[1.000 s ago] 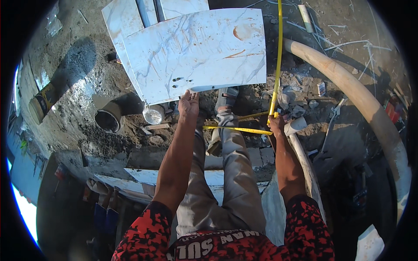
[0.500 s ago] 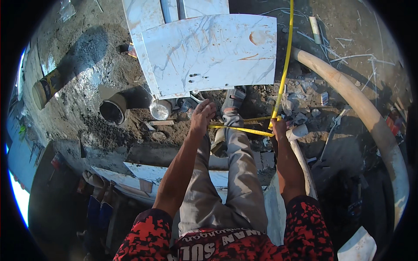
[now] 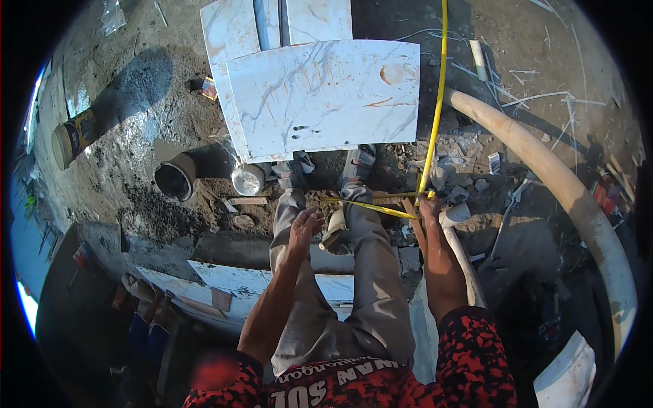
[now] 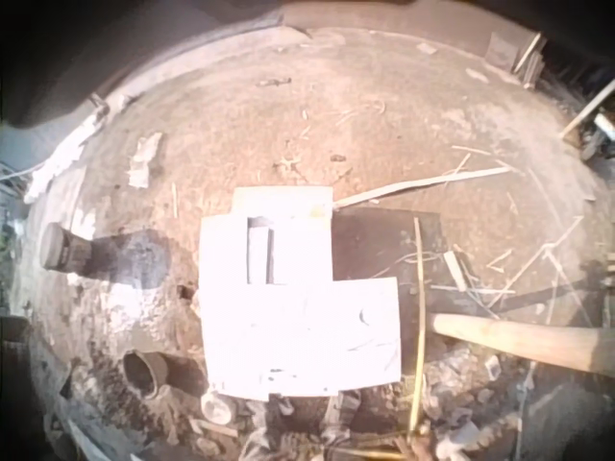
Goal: The person measures a tile with a tape measure, marks it, and then uses a handheld power grinder to cut the tile while holding it in place by hand.
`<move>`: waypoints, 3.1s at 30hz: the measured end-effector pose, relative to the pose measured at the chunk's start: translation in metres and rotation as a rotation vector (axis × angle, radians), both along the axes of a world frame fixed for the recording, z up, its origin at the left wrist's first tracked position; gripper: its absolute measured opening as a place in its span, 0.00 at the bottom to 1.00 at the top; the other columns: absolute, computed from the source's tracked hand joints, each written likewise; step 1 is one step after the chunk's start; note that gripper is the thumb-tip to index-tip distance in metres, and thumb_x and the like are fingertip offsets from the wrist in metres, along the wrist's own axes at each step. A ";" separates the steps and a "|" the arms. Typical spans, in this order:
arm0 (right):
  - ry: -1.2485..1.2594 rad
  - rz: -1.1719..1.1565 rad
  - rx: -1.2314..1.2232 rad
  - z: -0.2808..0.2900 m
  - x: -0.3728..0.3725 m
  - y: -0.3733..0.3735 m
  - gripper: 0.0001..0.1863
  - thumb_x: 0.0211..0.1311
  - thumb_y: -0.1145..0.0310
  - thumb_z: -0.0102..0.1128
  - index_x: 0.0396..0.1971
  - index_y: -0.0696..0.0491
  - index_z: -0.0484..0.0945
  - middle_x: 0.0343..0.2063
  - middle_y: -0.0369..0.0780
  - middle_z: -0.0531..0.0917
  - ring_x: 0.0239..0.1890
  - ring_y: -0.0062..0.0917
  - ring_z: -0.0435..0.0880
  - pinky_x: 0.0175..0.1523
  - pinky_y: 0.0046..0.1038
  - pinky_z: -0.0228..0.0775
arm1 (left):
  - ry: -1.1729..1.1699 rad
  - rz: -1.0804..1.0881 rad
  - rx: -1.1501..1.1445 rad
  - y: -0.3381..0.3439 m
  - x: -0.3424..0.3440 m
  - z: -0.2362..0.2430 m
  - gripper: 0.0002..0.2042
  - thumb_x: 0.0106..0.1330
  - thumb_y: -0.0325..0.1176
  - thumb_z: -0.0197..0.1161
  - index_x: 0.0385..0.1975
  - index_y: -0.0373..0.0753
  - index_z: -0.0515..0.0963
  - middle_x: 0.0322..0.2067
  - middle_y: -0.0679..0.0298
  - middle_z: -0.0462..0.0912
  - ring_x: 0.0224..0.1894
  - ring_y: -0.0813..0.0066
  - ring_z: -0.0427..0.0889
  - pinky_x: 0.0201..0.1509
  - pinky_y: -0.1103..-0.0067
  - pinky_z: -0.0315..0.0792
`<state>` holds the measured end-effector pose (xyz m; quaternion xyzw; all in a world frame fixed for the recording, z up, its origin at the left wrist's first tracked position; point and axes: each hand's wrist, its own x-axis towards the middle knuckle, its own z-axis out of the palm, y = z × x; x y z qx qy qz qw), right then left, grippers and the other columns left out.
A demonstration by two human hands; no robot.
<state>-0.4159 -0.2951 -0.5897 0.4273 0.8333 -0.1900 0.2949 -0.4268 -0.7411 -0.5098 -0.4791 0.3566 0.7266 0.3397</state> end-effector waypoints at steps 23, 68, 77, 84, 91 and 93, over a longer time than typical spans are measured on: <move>0.513 -0.478 -0.953 0.180 -0.204 -0.363 0.16 0.65 0.63 0.61 0.47 0.57 0.74 0.37 0.41 0.81 0.36 0.23 0.81 0.47 0.26 0.75 | 0.452 -0.604 0.225 -0.085 -0.130 0.064 0.15 0.72 0.47 0.54 0.36 0.40 0.75 0.20 0.74 0.70 0.24 0.86 0.67 0.26 0.82 0.63; 0.821 -0.013 -0.299 -0.086 -0.380 -0.277 0.16 0.56 0.71 0.64 0.45 0.60 0.81 0.35 0.44 0.85 0.29 0.25 0.87 0.34 0.21 0.77 | 0.825 -1.064 -0.968 -0.276 -0.373 -0.185 0.14 0.67 0.45 0.54 0.46 0.47 0.78 0.38 0.63 0.84 0.43 0.68 0.83 0.47 0.73 0.72; 0.839 0.237 -0.021 -0.096 -0.390 -0.274 0.16 0.56 0.69 0.59 0.43 0.61 0.81 0.34 0.45 0.85 0.26 0.28 0.87 0.36 0.27 0.79 | 0.903 -1.013 -0.908 -0.278 -0.373 -0.200 0.13 0.67 0.43 0.56 0.44 0.45 0.77 0.38 0.60 0.84 0.42 0.65 0.83 0.47 0.71 0.73; 0.918 0.147 -0.052 -0.095 -0.385 -0.283 0.11 0.54 0.73 0.58 0.36 0.61 0.82 0.36 0.52 0.83 0.39 0.43 0.83 0.48 0.37 0.74 | 0.961 -0.996 -0.940 -0.269 -0.372 -0.190 0.12 0.67 0.42 0.56 0.42 0.43 0.77 0.35 0.59 0.84 0.38 0.65 0.83 0.43 0.72 0.73; 0.925 0.171 0.013 -0.094 -0.381 -0.282 0.09 0.55 0.72 0.60 0.35 0.58 0.82 0.33 0.50 0.82 0.37 0.42 0.81 0.44 0.37 0.74 | 0.945 -0.979 -0.976 -0.265 -0.369 -0.182 0.11 0.67 0.41 0.55 0.41 0.42 0.77 0.32 0.58 0.84 0.35 0.62 0.84 0.40 0.71 0.74; 0.894 0.105 0.007 -0.094 -0.381 -0.285 0.09 0.55 0.73 0.60 0.35 0.58 0.82 0.33 0.49 0.81 0.37 0.41 0.81 0.44 0.37 0.74 | 0.951 -0.975 -0.986 -0.267 -0.370 -0.183 0.11 0.67 0.40 0.55 0.41 0.41 0.77 0.33 0.57 0.84 0.35 0.60 0.84 0.41 0.70 0.74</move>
